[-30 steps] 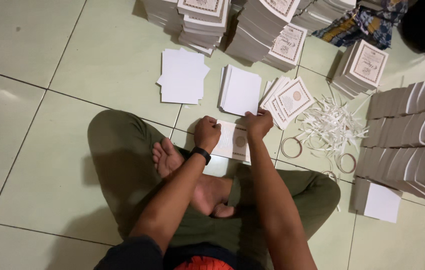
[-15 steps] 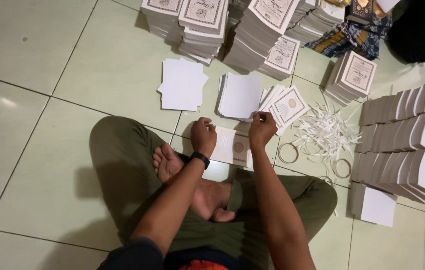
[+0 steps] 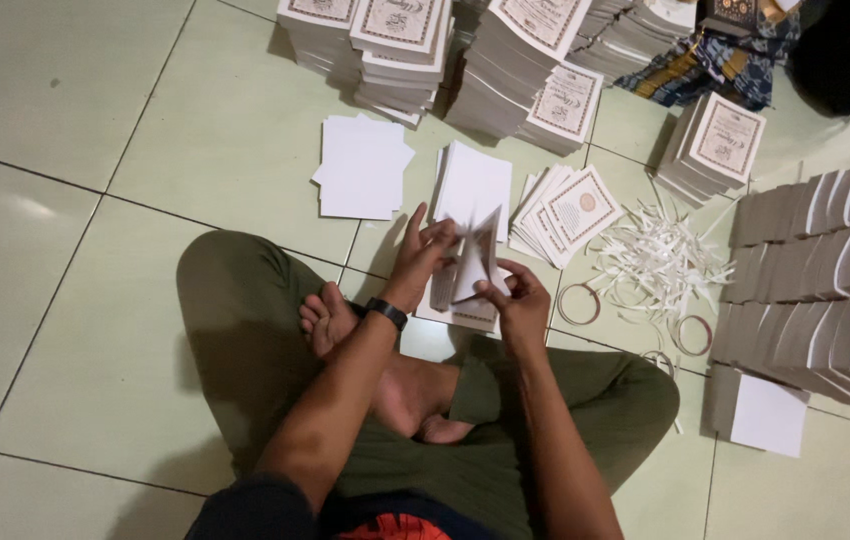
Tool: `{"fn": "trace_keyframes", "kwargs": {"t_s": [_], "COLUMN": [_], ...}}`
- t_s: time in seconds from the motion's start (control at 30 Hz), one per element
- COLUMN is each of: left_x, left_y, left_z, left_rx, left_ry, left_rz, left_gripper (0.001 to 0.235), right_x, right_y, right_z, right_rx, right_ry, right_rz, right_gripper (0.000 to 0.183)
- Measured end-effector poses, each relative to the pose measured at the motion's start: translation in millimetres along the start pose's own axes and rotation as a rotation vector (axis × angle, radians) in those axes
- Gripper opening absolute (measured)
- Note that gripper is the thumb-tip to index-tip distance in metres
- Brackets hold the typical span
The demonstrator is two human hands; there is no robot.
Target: The person sits on the floor and assembles small booklets by applying adhesive tape to the spine of a stack of papers. They fold the cover over the spine, press it down, and place the finished booklet onto a growing pile.
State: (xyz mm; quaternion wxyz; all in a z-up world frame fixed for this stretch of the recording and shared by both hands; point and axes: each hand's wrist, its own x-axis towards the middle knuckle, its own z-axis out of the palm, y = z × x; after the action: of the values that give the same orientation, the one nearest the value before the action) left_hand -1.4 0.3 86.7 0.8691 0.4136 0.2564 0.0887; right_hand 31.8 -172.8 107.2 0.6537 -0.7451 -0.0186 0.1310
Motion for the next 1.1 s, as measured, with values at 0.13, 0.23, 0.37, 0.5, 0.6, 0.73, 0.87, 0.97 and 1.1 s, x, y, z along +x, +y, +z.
{"fn": "trace_keyframes", "kwargs": {"t_s": [0.13, 0.23, 0.37, 0.5, 0.6, 0.73, 0.87, 0.97, 1.1], "left_x": [-22, -22, -9, -41, -33, -59, -67, -67, -71], "left_y": [22, 11, -6, 12, -6, 37, 66, 78, 93], "left_z": [17, 11, -3, 13, -4, 26, 33, 24, 31], "left_rx": [0.190, 0.369, 0.085, 0.270, 0.404, 0.334, 0.351, 0.368, 0.384], "left_ry": [-0.122, -0.053, -0.068, -0.008, 0.062, 0.076, 0.042, 0.024, 0.035], "left_rz": [0.054, 0.010, 0.042, 0.062, 0.124, 0.218, 0.360, 0.424, 0.474], "left_gripper": [0.103, 0.116, 0.098, 0.086, 0.079, 0.072, 0.067, 0.066, 0.064], "right_x": [-8, -10, 2, -10, 6, 5, 4, 0, 18], "right_y": [6, 15, 40, -9, 13, 19, 24, 13, 55], "right_z": [4, 4, -6, -9, -27, -40, -52, -54, -70], "right_rx": [0.049, 0.126, 0.411, 0.707, 0.813, 0.856, 0.837, 0.808, 0.761], "right_ry": [-0.032, -0.064, 0.072, 0.189, 0.277, 0.315, 0.307, 0.308, 0.288], "right_rz": [0.021, 0.067, 0.041, 0.042, 0.010, -0.049, -0.151, -0.194, -0.222], "right_gripper": [0.049, 0.027, 0.016, 0.017, 0.017, 0.017, 0.020, 0.018, 0.020]}}
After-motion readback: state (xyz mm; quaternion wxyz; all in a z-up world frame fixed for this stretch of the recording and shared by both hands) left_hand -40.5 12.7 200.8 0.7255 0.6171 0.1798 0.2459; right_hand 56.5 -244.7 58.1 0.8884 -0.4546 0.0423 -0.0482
